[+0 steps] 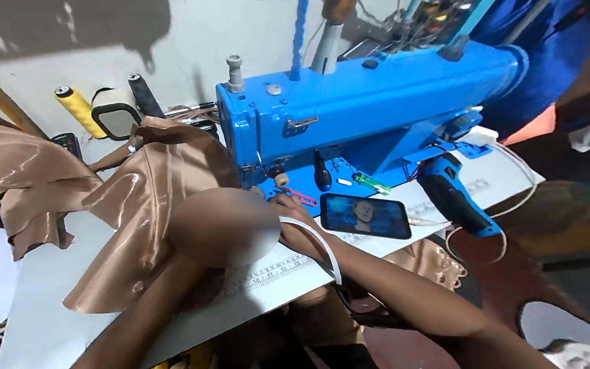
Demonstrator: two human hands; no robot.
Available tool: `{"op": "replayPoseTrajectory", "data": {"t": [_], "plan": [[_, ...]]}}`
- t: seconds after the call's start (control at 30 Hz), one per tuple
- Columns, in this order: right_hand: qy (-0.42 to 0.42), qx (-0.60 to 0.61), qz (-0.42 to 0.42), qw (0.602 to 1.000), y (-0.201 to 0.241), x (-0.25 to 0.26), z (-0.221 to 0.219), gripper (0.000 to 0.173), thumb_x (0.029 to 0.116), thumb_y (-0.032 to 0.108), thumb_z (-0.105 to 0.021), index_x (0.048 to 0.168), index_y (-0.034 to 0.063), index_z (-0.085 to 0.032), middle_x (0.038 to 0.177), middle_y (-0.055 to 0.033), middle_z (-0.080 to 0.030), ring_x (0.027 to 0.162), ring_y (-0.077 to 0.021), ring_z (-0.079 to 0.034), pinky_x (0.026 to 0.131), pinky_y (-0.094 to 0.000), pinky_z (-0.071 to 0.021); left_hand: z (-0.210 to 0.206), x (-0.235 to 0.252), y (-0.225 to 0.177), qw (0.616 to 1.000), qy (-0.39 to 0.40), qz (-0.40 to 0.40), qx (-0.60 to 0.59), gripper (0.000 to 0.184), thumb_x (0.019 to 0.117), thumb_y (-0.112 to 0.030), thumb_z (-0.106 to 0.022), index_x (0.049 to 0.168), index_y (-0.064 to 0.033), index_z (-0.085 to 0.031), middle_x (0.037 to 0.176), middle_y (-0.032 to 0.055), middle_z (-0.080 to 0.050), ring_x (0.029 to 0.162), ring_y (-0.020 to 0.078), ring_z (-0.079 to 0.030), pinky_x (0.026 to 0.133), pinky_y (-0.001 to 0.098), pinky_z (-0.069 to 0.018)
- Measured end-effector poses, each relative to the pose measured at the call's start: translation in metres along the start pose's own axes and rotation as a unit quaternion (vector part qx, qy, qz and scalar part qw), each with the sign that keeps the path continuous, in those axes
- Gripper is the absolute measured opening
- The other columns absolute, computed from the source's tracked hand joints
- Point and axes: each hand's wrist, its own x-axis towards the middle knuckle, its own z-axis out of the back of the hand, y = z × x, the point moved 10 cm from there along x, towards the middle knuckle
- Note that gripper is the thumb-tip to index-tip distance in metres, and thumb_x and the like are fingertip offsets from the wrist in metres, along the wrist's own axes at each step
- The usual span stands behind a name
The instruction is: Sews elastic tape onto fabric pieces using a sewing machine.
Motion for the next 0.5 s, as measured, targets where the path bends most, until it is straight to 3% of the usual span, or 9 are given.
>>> {"op": "replayPoseTrajectory", "data": {"t": [0.13, 0.27, 0.4, 0.43, 0.5], "plan": [[0.003, -0.006, -0.002, 1.000, -0.002, 0.000, -0.003, 0.023, 0.1019, 0.015, -0.056, 0.114, 0.0120, -0.076, 0.118, -0.0032, -0.074, 0.110, -0.0268, -0.066, 0.090, -0.0472, -0.0500, 0.011, 0.005, -0.014, 0.999, 0.039, 0.026, -0.014, 0.028, 0.1030, -0.020, -0.053, 0.120, -0.0107, -0.073, 0.126, 0.0115, -0.070, 0.120, 0.0310, -0.066, 0.101, 0.0522, -0.0511], [0.015, 0.026, -0.020, 0.999, -0.005, 0.001, -0.002, 0.024, 0.1023, 0.017, -0.057, 0.113, 0.0118, -0.077, 0.119, -0.0038, -0.074, 0.110, -0.0273, -0.066, 0.091, -0.0480, -0.0502, 0.013, 0.003, -0.016, 0.991, 0.061, 0.108, -0.057, 0.044, 0.1080, -0.040, -0.041, 0.123, -0.0140, -0.073, 0.130, 0.0072, -0.069, 0.127, 0.0254, -0.063, 0.106, 0.0508, -0.0477], [0.025, 0.119, -0.058, 0.991, -0.012, 0.005, 0.004, 0.026, 0.1036, 0.017, -0.055, 0.111, 0.0073, -0.078, 0.118, -0.0055, -0.075, 0.114, -0.0273, -0.065, 0.099, -0.0490, -0.0481, 0.013, -0.005, -0.025, 0.983, 0.069, 0.162, -0.045, 0.068, 0.0982, -0.066, -0.044, 0.132, -0.0127, -0.069, 0.133, 0.0132, -0.067, 0.125, 0.0361, -0.062, 0.099, 0.0605, -0.0490], [0.022, 0.133, -0.064, 0.989, -0.015, 0.005, 0.005, 0.026, 0.1037, 0.017, -0.056, 0.111, 0.0067, -0.078, 0.118, -0.0058, -0.075, 0.114, -0.0269, -0.065, 0.101, -0.0484, -0.0478, 0.012, -0.007, -0.028, 0.982, 0.071, 0.173, -0.031, 0.069, 0.0968, -0.066, -0.046, 0.134, -0.0121, -0.068, 0.132, 0.0155, -0.066, 0.122, 0.0384, -0.063, 0.096, 0.0607, -0.0501], [0.000, 0.143, -0.064, 0.988, -0.018, 0.003, 0.005, 0.025, 0.1029, 0.017, -0.057, 0.110, 0.0068, -0.078, 0.114, -0.0055, -0.076, 0.112, -0.0248, -0.067, 0.102, -0.0461, -0.0487, 0.013, -0.010, -0.033, 0.980, 0.047, 0.192, -0.017, 0.057, 0.0962, -0.052, -0.055, 0.130, -0.0090, -0.070, 0.124, 0.0188, -0.068, 0.112, 0.0392, -0.067, 0.089, 0.0561, -0.0552]]}}
